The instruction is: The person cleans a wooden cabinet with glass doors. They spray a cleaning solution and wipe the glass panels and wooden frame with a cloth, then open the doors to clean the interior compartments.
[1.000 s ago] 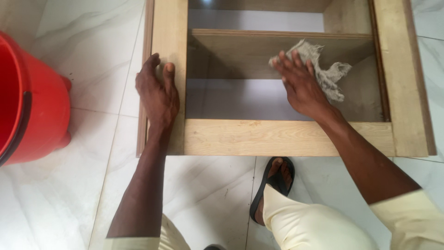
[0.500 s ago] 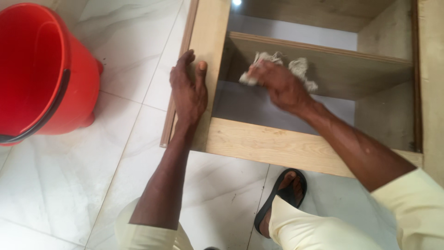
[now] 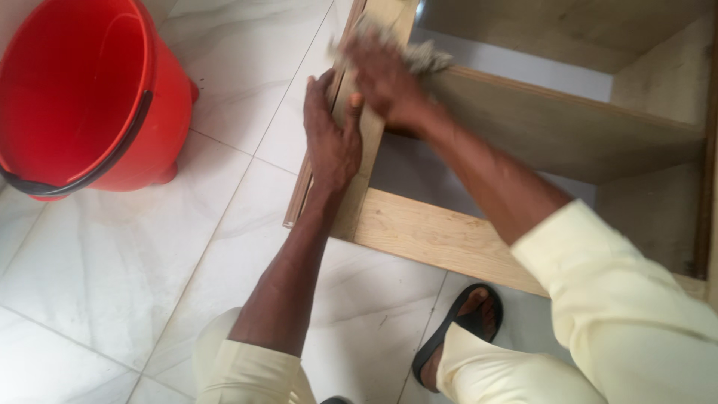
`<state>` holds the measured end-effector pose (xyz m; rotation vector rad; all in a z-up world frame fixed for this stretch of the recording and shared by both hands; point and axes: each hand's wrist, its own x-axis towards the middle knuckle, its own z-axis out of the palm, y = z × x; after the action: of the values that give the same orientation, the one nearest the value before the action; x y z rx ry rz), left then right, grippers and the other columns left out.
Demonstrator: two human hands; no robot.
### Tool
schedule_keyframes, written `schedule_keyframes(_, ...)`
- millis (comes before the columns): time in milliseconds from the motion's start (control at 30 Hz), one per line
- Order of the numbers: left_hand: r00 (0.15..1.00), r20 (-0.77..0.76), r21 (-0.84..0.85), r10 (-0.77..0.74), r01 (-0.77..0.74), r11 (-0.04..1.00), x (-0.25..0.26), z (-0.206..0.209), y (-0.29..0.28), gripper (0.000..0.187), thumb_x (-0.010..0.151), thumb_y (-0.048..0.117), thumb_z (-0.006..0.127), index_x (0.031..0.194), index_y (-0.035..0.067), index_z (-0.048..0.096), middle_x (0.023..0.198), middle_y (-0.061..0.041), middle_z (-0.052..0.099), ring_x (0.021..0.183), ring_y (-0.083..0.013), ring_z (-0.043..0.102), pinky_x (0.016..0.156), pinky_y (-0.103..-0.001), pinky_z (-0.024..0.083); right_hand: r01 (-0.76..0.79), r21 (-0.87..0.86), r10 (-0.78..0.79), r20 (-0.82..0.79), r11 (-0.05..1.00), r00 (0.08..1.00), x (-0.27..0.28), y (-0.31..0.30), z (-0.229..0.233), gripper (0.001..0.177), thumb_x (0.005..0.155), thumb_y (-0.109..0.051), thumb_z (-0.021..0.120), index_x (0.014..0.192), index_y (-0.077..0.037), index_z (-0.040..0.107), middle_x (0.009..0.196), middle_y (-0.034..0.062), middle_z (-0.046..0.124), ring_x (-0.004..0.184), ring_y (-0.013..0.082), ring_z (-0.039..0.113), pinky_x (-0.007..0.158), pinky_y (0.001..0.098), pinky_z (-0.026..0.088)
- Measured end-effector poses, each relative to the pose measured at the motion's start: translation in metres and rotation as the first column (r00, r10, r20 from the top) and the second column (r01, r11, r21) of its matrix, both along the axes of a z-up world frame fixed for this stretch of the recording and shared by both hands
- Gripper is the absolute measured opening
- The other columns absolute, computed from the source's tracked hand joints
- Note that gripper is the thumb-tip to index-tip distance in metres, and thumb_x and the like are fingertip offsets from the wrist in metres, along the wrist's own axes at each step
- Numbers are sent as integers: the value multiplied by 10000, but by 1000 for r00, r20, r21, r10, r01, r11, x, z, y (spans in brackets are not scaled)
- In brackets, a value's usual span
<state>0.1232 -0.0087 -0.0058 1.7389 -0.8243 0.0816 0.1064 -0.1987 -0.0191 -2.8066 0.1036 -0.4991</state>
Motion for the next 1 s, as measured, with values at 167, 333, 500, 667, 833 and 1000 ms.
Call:
schedule_keyframes(167, 960, -265, -219, -95, 36, 975, 17, 11, 17, 878, 1011, 708, 401, 1529, -1, 395, 1566, -266, 447, 1487, -418, 431, 1214, -529, 391, -189, 116, 207, -182, 975, 961, -97, 120, 1, 584, 1089, -261, 412, 1603, -53, 228, 1710, 194, 157, 1587, 339, 55, 1273, 522, 7)
schedule_keyframes(333, 721, -612, -218, -324, 240, 946, 45, 11, 83, 978, 928, 771, 263, 1566, 30, 287, 1521, -276, 467, 1371, -399, 536, 1120, -504, 467, -44, 61, 55, -205, 997, 977, -67, 103, 30, 576, 1110, -270, 335, 1648, -112, 204, 1727, 120, 137, 1593, 312, 45, 1277, 522, 10)
schedule_keyframes(500, 588, -739, -261, -329, 199, 944, 29, -19, 142, 1022, 893, 803, 239, 1560, 33, 320, 1454, -270, 551, 1296, -336, 600, 1059, -459, 532, -183, -35, 181, -70, 982, 981, -81, 166, 10, 642, 1079, -286, 425, 1634, -52, 204, 1699, 191, 123, 1574, 358, 63, 1272, 517, 44)
schedule_keyframes(667, 738, -644, -57, -201, 217, 975, 4, 2, 139, 944, 922, 763, 327, 1510, 30, 421, 1387, -252, 634, 1152, -335, 657, 897, -458, 546, -178, 92, 193, -181, 980, 964, -189, 199, 21, 571, 1054, -221, 412, 1604, -108, 311, 1699, 103, 280, 1589, 303, 154, 1292, 496, 110)
schedule_keyframes(833, 994, 2, 312, -107, 101, 945, -25, 26, 104, 721, 1031, 632, 458, 1449, 50, 535, 1435, -220, 596, 1224, -384, 605, 1034, -506, 516, 207, -81, -213, -83, 975, 974, -323, 182, 13, 526, 1090, -261, 355, 1581, -73, 373, 1652, 133, 345, 1550, 335, 261, 1268, 528, 155)
schedule_keyframes(1000, 950, 221, 289, -222, 154, 945, -47, 10, 66, 708, 1106, 610, 454, 1478, 10, 508, 1464, -253, 575, 1387, -428, 525, 1194, -598, 377, 635, -15, -635, 12, 773, 773, -437, 153, 14, 516, 1122, -229, 327, 1587, -8, 359, 1651, 203, 347, 1559, 383, 251, 1264, 544, 145)
